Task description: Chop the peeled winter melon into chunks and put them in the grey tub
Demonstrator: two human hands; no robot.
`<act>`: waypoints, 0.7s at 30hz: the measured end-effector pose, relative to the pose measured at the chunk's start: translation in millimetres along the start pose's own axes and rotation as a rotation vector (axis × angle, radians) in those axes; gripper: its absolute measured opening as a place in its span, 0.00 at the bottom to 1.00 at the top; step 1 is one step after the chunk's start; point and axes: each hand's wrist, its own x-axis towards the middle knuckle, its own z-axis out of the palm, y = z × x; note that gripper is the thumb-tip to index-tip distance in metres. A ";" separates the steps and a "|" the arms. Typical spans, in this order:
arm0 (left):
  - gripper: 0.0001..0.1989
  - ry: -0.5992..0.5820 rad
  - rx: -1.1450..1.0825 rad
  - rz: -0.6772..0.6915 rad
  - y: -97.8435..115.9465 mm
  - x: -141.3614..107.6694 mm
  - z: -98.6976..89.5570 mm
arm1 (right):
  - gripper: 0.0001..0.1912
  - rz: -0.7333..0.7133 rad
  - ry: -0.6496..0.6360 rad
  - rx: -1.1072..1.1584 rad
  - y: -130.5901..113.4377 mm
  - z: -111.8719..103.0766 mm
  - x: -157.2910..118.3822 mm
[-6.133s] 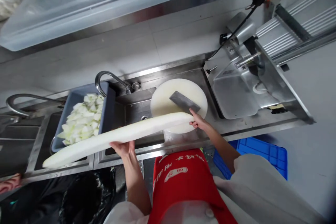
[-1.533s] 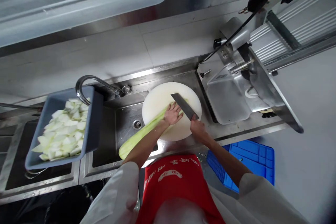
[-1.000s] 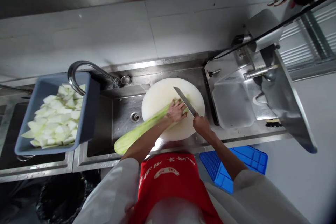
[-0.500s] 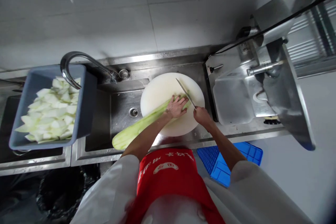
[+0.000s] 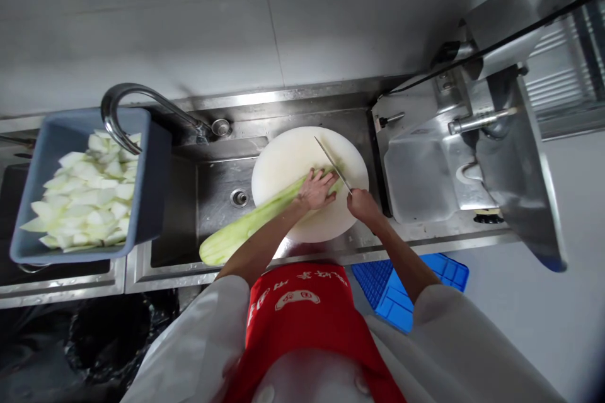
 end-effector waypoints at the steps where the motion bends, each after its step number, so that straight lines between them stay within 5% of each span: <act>1: 0.28 -0.005 -0.002 0.002 0.0 0.0 0.0 | 0.19 -0.005 0.002 -0.006 1.4 1.0 -4.6; 10: 0.28 0.022 0.002 -0.010 -0.7 0.2 1.2 | 0.19 -0.007 0.019 -0.001 -6.7 -2.3 12.3; 16: 0.28 0.024 0.003 -0.005 -0.7 0.3 0.5 | 0.20 -0.017 0.009 -0.047 2.3 2.4 -5.0; 21: 0.29 0.049 -0.004 0.001 -0.9 -0.7 -0.9 | 0.20 0.033 0.000 -0.030 -7.9 -4.6 15.7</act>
